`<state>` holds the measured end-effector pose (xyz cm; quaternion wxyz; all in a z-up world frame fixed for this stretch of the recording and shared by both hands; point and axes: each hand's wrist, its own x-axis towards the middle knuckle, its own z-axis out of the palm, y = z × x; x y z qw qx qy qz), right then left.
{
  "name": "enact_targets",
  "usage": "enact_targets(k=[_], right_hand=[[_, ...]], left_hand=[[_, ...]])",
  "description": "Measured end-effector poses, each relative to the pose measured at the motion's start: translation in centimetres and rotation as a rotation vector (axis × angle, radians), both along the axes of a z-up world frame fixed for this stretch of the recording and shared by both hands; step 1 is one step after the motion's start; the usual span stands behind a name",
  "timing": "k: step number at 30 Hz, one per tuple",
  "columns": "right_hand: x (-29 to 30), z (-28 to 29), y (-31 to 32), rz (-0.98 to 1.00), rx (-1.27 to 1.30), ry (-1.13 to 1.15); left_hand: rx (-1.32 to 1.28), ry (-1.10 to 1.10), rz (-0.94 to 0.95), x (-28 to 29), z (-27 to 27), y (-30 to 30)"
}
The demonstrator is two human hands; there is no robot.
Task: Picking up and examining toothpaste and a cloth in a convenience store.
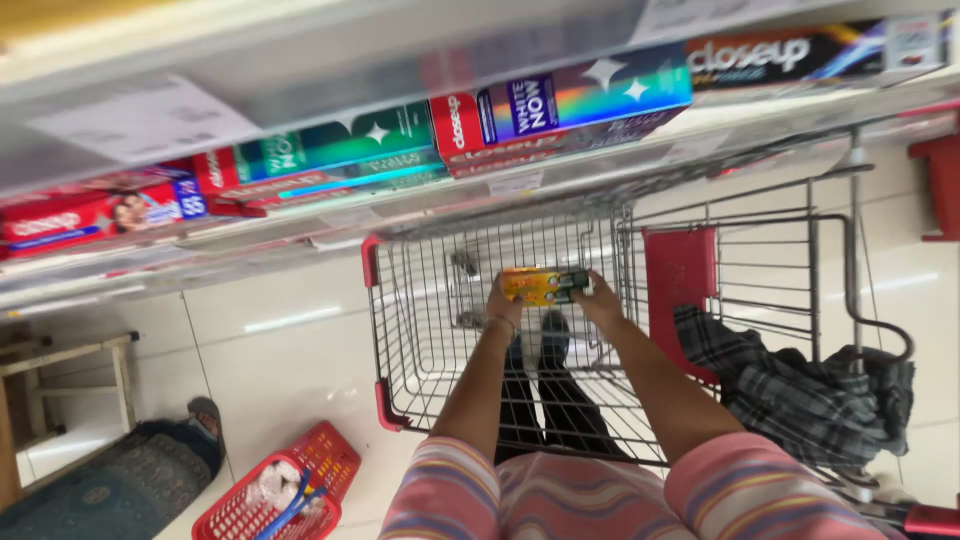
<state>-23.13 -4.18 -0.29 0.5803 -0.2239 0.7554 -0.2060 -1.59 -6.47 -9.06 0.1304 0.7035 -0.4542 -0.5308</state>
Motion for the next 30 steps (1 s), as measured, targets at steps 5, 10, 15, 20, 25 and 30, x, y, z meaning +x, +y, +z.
enact_targets(k=[5,10,15,20,25,30], right_hand=[[1.3,3.7,-1.1,0.217,-0.201,0.316],[3.8,19.0,-4.4,0.098,-0.797,0.342],[4.5,40.3,-6.8,0.046,-1.313,0.527],[3.6,57.6,-10.6,0.123,-1.739,0.928],[2.7,65.9,-17.2,0.280,-1.839,1.182],[-0.1,66.2,-23.6,0.606,-1.514,1.496]], left_hand=[[-0.361,-0.014,-0.007,-1.9,5.7,-1.0],[-0.579,0.128,-0.020,-4.1,26.4,-4.1],[-1.384,0.139,-0.164,-4.9,48.2,-6.7],[-1.795,-0.232,-0.251,-4.3,66.4,-10.7],[-1.980,-0.682,-0.246,-5.2,74.7,-18.7],[-1.585,-1.233,-0.484,-6.0,78.0,-21.7]])
